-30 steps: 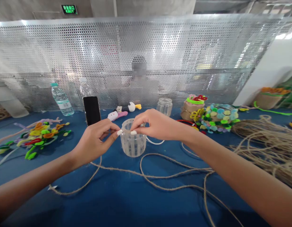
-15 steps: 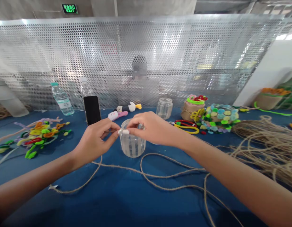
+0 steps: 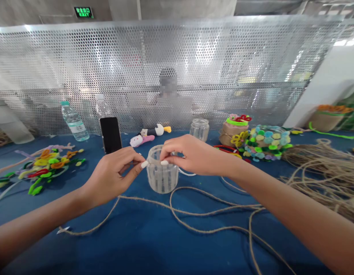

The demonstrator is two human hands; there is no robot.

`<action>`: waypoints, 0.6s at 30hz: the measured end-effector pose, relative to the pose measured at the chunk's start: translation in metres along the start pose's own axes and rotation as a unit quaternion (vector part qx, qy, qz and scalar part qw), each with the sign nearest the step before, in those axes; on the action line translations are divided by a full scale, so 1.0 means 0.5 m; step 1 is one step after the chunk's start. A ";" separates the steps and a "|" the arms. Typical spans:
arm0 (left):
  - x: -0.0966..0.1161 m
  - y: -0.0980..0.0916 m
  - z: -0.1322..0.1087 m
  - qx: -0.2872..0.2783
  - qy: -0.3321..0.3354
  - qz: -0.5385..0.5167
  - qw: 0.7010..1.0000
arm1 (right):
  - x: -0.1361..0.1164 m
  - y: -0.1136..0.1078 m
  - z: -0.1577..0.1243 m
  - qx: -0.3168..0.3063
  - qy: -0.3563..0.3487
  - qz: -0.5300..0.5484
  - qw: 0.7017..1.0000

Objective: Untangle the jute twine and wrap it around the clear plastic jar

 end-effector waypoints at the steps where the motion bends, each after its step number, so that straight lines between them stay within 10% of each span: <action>1: 0.000 0.000 0.001 -0.001 -0.002 -0.002 1.000 | 0.003 0.000 -0.003 -0.002 -0.005 0.009 1.000; 18: -0.001 0.007 0.005 -0.015 0.026 -0.030 0.999 | -0.007 0.008 -0.011 0.094 0.056 -0.014 0.994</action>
Point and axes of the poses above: each hand's wrist, its own z-axis towards the middle knuckle, its own y-axis out of the palm, x = y × z, the point moved 10 cm from there along z, towards the middle knuckle, and after that the axes turned 7 degrees about -z, right-handed, at the moved point
